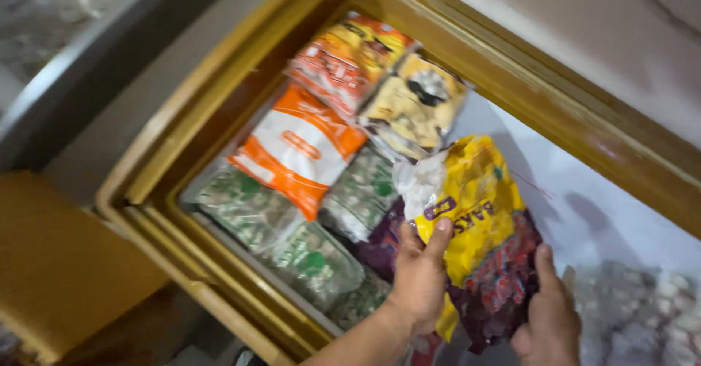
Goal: Transferring several bags of frozen meatballs and other frozen items from a cardboard box into a chest freezer.
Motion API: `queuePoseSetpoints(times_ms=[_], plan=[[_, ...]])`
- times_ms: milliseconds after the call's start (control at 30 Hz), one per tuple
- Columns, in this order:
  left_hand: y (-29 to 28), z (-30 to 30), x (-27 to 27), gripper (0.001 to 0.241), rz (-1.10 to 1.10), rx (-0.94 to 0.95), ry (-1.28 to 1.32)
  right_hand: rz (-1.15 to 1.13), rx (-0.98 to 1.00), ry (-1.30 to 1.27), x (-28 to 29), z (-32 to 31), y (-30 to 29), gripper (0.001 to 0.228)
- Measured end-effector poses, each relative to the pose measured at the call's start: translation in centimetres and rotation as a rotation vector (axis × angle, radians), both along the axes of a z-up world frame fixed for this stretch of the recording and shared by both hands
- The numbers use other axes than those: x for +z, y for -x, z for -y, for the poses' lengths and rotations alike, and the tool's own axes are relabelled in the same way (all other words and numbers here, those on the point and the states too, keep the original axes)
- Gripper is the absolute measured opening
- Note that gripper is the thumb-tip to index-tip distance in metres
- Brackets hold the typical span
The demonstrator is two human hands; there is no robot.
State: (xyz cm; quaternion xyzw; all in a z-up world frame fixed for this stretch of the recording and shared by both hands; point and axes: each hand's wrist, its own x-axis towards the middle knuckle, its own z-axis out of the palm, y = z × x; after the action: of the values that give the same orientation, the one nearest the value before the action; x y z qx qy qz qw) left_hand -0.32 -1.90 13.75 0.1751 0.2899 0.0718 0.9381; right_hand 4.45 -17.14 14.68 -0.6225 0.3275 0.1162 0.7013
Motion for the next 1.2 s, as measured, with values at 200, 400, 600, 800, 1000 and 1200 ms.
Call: queuePoseSetpoints(times_ms=[200, 400, 600, 800, 1000, 1200], plan=[[2.0, 0.0, -5.7, 0.04, 0.021, -0.218, -0.613, 0.18, -0.021, 0.157, -10.3, 9.3, 1.1, 0.054], [2.5, -3.5, -2.6, 0.045, -0.476, -0.803, -1.505, 0.304, 0.089, 0.312, -16.8, 12.0, 1.3, 0.047], [2.7, -3.5, -5.3, 0.041, -0.243, -0.753, -1.917, 0.209, 0.215, 0.438, -18.9, 5.5, 1.0, 0.045], [2.6, -2.9, -8.0, 0.075, 0.143, -0.722, -2.198, 0.21, 0.156, 0.375, -19.9, 2.9, 1.6, 0.062], [2.7, -2.4, -8.4, 0.078, 0.089, -0.721, -2.254, 0.07, 0.111, 0.167, -18.7, 2.9, 1.6, 0.084], [3.2, -1.7, -8.6, 0.075, 0.078, -0.625, -2.284, 0.084, 0.044, 0.338, -19.4, 6.5, 2.0, 0.084]])
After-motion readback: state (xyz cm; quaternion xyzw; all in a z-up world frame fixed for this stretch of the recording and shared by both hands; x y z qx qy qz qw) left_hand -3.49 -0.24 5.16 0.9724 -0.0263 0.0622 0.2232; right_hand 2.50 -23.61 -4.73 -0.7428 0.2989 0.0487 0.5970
